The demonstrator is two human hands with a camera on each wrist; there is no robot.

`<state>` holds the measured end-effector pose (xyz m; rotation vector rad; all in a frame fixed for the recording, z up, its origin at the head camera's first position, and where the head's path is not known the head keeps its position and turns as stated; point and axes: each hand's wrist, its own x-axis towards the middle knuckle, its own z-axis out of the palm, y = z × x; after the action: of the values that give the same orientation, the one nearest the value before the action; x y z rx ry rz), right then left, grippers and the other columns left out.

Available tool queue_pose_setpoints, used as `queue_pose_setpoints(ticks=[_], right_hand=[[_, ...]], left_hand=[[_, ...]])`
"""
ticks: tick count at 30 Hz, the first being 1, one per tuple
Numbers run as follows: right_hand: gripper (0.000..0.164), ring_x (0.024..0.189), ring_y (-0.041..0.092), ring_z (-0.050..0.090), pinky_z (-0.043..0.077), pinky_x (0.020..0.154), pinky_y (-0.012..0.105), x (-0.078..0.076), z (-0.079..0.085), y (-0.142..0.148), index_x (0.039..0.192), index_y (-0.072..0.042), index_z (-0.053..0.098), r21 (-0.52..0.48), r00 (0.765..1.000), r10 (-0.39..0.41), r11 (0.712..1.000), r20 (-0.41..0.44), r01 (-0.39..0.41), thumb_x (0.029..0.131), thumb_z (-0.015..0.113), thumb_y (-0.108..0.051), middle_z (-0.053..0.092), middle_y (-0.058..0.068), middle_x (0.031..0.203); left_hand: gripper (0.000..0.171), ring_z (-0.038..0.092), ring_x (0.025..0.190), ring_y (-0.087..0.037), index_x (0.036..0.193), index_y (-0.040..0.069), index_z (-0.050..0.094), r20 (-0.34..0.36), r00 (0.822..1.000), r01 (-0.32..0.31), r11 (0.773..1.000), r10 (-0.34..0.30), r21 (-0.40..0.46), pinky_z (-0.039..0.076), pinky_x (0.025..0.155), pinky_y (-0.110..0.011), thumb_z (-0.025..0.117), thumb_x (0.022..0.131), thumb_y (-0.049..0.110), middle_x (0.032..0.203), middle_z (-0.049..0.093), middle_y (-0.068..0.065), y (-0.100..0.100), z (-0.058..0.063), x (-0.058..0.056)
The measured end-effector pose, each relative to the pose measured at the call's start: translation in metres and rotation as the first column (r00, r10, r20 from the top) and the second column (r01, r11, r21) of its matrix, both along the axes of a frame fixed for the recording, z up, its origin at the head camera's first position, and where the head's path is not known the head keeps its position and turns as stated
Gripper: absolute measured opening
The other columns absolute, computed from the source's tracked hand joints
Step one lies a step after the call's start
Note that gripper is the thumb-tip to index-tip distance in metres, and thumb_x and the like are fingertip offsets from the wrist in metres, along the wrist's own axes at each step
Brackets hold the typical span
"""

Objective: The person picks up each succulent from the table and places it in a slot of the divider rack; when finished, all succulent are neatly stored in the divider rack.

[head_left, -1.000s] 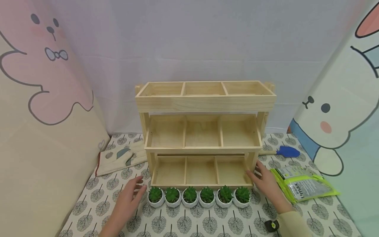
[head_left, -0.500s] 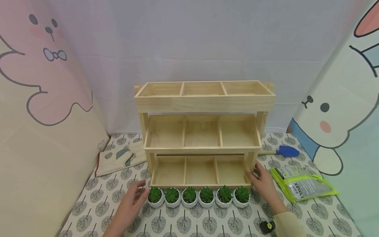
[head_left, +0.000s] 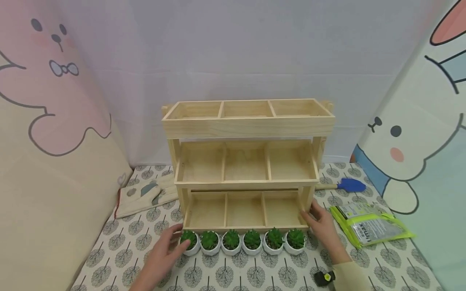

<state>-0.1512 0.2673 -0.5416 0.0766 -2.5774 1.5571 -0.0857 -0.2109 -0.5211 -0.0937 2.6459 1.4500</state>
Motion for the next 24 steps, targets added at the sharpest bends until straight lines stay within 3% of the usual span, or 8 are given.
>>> queue_pose_setpoints(ticks=[2, 6, 8, 15, 24], right_hand=[[0.064, 0.128, 0.039, 0.042, 0.036, 0.103, 0.052, 0.0, -0.002, 0.0, 0.15, -0.022, 0.03, -0.009, 1.0, -0.01, 1.0, 0.008, 0.01, 0.094, 0.061, -0.023, 0.039, 0.018, 0.146], [0.061, 0.129, 0.032, 0.044, 0.042, 0.101, 0.032, 0.001, -0.007, -0.003, 0.148, -0.031, 0.032, -0.049, 0.998, -0.057, 0.997, 0.037, 0.058, 0.094, 0.061, -0.031, 0.04, 0.011, 0.147], [0.06, 0.129, 0.03, 0.044, 0.044, 0.098, 0.028, 0.002, -0.008, -0.004, 0.147, -0.033, 0.034, -0.086, 0.994, -0.088, 0.992, 0.063, 0.094, 0.093, 0.061, -0.033, 0.04, 0.009, 0.147], [0.06, 0.132, 0.032, 0.04, 0.042, 0.1, 0.041, 0.005, -0.008, -0.006, 0.147, -0.031, 0.035, -0.125, 0.987, -0.123, 0.983, 0.104, 0.136, 0.093, 0.061, -0.037, 0.038, 0.009, 0.148], [0.062, 0.131, 0.031, 0.042, 0.045, 0.097, 0.037, 0.003, -0.012, -0.006, 0.146, -0.031, 0.036, -0.148, 0.982, -0.142, 0.976, 0.125, 0.16, 0.091, 0.062, -0.039, 0.04, 0.01, 0.147]], left_hand=[[0.072, 0.047, 0.126, -0.027, 0.141, 0.02, 0.04, 0.001, 1.0, 0.004, 1.0, -0.004, 0.013, 0.042, 0.102, -0.047, 0.066, 0.082, 0.054, 0.141, 0.043, -0.001, 0.001, -0.002, 0.0], [0.077, 0.046, 0.127, -0.027, 0.141, 0.022, 0.039, 0.023, 1.0, -0.004, 1.0, 0.004, 0.023, 0.041, 0.102, -0.047, 0.07, 0.079, 0.053, 0.141, 0.041, 0.0, 0.002, -0.003, -0.001], [0.079, 0.045, 0.128, -0.028, 0.141, 0.021, 0.039, 0.027, 1.0, -0.007, 1.0, 0.006, 0.027, 0.041, 0.102, -0.047, 0.072, 0.078, 0.052, 0.141, 0.041, 0.0, 0.004, -0.002, -0.001], [0.081, 0.05, 0.123, -0.026, 0.141, 0.021, 0.041, 0.0, 1.0, -0.006, 0.999, 0.006, -0.034, 0.045, 0.1, -0.042, 0.079, 0.074, 0.046, 0.139, 0.044, 0.001, 0.006, -0.003, 0.005], [0.081, 0.053, 0.119, -0.023, 0.136, 0.017, 0.045, -0.024, 1.0, -0.009, 0.996, 0.007, -0.086, 0.047, 0.097, -0.039, 0.082, 0.07, 0.044, 0.131, 0.052, -0.001, 0.008, -0.005, 0.008]])
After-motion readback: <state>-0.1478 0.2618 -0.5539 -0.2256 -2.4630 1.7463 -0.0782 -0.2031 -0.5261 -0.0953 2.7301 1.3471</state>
